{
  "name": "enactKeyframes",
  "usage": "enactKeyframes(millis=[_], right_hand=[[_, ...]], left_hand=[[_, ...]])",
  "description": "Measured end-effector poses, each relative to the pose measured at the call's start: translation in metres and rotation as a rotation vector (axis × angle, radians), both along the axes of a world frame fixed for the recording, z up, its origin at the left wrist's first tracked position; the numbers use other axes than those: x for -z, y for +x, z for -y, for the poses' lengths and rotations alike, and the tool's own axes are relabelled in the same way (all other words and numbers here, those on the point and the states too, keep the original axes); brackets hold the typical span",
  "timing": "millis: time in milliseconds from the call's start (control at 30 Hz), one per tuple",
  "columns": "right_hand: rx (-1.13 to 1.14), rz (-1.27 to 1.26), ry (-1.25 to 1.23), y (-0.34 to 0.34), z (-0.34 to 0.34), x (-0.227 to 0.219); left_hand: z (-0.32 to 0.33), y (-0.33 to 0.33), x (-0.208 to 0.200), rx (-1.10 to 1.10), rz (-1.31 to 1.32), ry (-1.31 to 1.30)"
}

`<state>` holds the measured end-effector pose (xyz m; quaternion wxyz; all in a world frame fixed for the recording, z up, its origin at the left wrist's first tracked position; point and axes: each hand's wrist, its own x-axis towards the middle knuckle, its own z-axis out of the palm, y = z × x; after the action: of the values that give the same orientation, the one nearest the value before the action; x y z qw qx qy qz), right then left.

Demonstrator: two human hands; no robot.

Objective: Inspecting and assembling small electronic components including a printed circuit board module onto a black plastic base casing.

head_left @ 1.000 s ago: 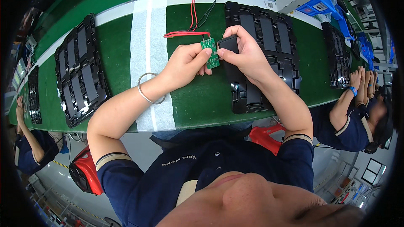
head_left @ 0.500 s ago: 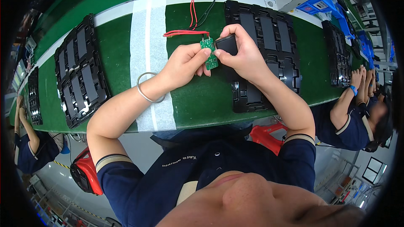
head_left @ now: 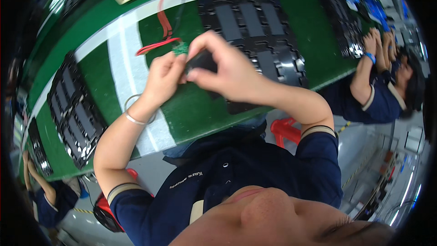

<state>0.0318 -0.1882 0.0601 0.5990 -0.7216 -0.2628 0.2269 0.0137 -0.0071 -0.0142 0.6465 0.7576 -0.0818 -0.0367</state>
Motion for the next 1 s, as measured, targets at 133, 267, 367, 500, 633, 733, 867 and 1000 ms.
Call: enactKeyframes(millis=[133, 267, 367, 500, 633, 733, 867, 1000], right_hand=[[-0.247, 0.086, 0.118, -0.045, 0.005, 0.005], [-0.264, -0.088, 0.117, -0.057, 0.005, 0.022], [-0.244, -0.27, 0.084, -0.053, 0.003, 0.02], [-0.245, -0.491, 0.174, -0.041, -0.001, 0.011], [-0.14, -0.299, 0.226, -0.006, -0.004, -0.001], [-0.056, -0.3, 0.236, 0.029, -0.006, -0.002], [-0.037, -0.288, 0.178, 0.046, -0.01, 0.006], [-0.022, -0.422, 0.146, 0.039, -0.006, 0.019]], left_hand=[[0.005, -0.004, -0.017, 0.058, -0.097, -0.071], [0.01, -0.003, -0.017, 0.083, -0.072, -0.074], [0.008, -0.004, -0.015, 0.072, -0.084, -0.066], [-0.001, -0.001, -0.005, 0.043, -0.062, 0.016], [0.003, -0.003, 0.0, 0.014, 0.021, -0.164], [0.006, -0.004, -0.014, 0.01, -0.116, -0.135], [-0.001, -0.003, -0.008, 0.082, -0.113, -0.185], [0.004, -0.003, -0.023, 0.045, -0.144, -0.167]])
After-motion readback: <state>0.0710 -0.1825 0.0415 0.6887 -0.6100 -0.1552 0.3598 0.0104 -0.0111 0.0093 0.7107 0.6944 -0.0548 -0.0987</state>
